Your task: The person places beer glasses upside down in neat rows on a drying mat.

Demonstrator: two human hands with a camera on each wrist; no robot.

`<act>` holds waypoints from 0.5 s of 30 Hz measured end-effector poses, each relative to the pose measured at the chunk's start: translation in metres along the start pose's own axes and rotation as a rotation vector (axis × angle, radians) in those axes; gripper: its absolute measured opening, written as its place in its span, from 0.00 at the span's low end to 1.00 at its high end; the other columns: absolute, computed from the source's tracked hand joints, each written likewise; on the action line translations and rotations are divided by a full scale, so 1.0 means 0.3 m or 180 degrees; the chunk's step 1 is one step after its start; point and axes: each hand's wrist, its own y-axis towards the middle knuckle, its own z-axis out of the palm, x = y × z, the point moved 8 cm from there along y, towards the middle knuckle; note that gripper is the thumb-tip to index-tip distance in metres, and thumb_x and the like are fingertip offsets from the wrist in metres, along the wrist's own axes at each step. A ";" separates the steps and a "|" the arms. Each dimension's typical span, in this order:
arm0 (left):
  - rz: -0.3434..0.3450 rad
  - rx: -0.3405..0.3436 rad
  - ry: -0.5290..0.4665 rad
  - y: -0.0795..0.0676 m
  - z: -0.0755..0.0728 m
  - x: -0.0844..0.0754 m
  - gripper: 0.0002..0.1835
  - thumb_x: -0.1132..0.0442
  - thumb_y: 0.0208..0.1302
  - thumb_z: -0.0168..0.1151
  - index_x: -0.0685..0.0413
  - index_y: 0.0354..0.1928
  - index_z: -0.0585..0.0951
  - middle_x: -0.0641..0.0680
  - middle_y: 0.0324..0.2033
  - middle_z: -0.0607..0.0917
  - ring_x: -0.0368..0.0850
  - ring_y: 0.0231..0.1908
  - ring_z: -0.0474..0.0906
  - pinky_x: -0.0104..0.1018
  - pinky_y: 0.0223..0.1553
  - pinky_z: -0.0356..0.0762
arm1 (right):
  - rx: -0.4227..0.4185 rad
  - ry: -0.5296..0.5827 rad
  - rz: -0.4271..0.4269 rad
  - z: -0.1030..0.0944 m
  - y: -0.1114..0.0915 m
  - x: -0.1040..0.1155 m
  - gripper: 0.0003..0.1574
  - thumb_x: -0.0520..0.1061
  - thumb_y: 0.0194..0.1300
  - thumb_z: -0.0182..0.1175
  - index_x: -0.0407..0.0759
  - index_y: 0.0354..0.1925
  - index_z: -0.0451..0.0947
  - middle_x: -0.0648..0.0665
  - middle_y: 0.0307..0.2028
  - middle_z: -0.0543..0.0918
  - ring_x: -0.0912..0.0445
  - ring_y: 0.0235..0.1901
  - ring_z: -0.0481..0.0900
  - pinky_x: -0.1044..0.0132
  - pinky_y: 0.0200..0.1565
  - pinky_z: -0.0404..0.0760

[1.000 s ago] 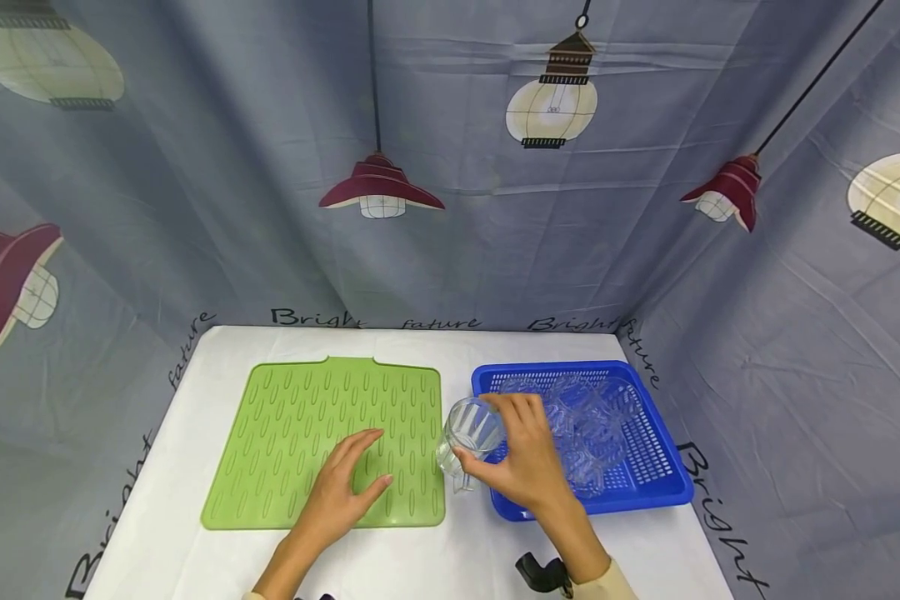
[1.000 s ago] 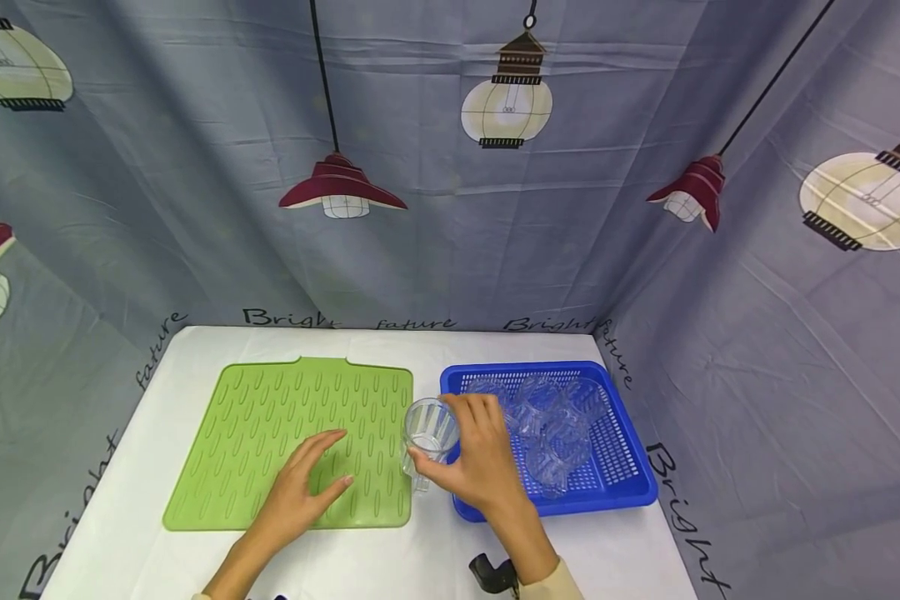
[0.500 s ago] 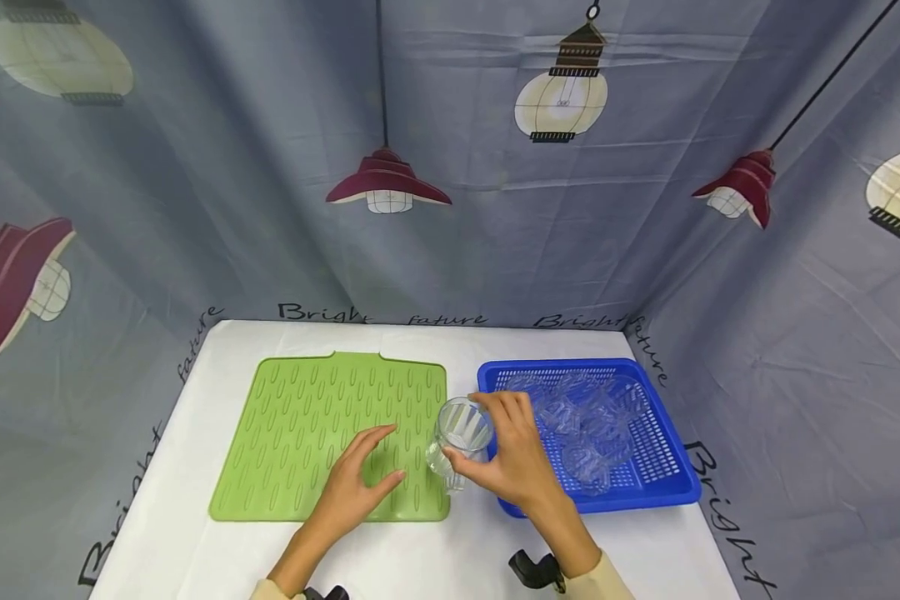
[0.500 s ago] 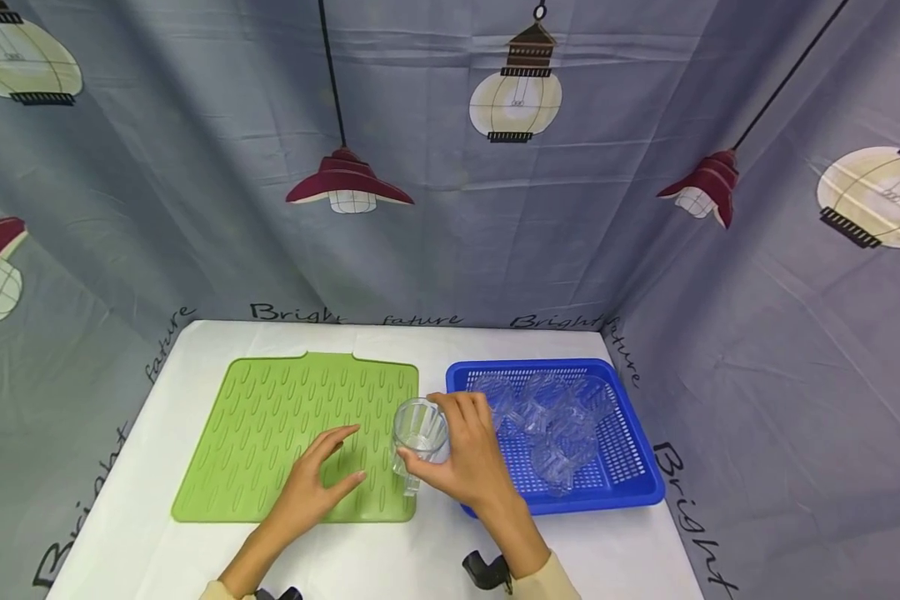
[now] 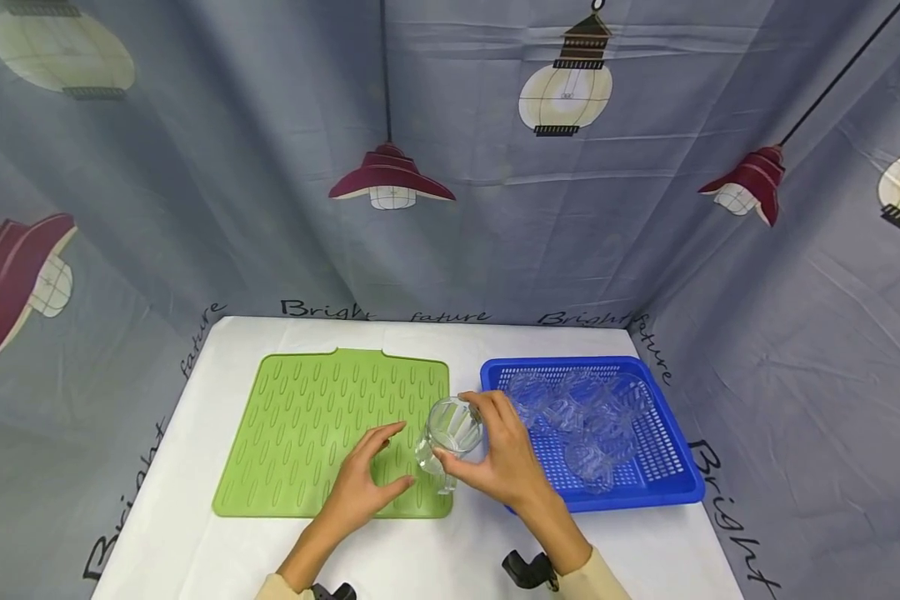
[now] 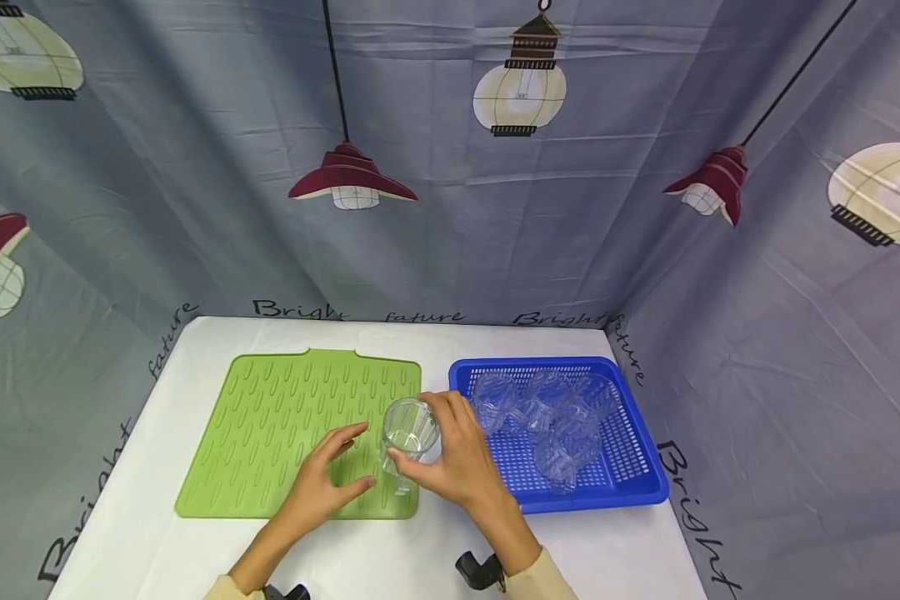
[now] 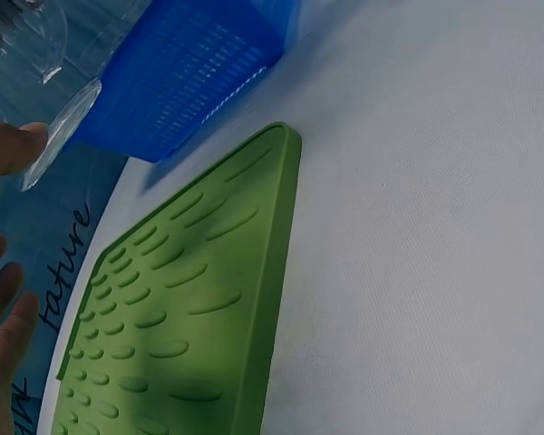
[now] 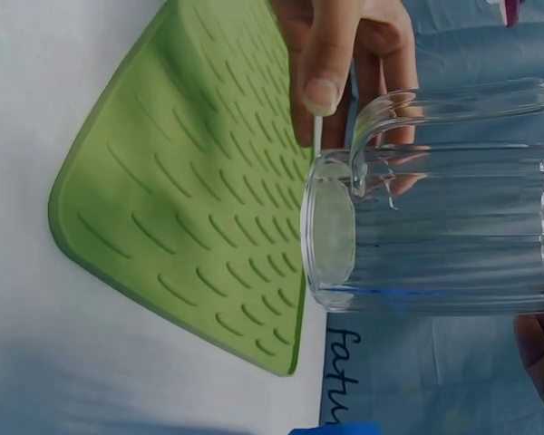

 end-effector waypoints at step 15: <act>0.0140 0.0031 -0.0234 0.010 0.043 -0.032 0.51 0.64 0.53 0.86 0.37 0.78 0.71 0.47 0.71 0.79 0.54 0.70 0.80 0.49 0.74 0.79 | -0.0023 0.0190 -0.0114 0.004 0.003 0.034 0.50 0.61 0.49 0.82 0.45 0.66 0.78 0.43 0.51 0.82 0.55 0.47 0.80 0.61 0.46 0.88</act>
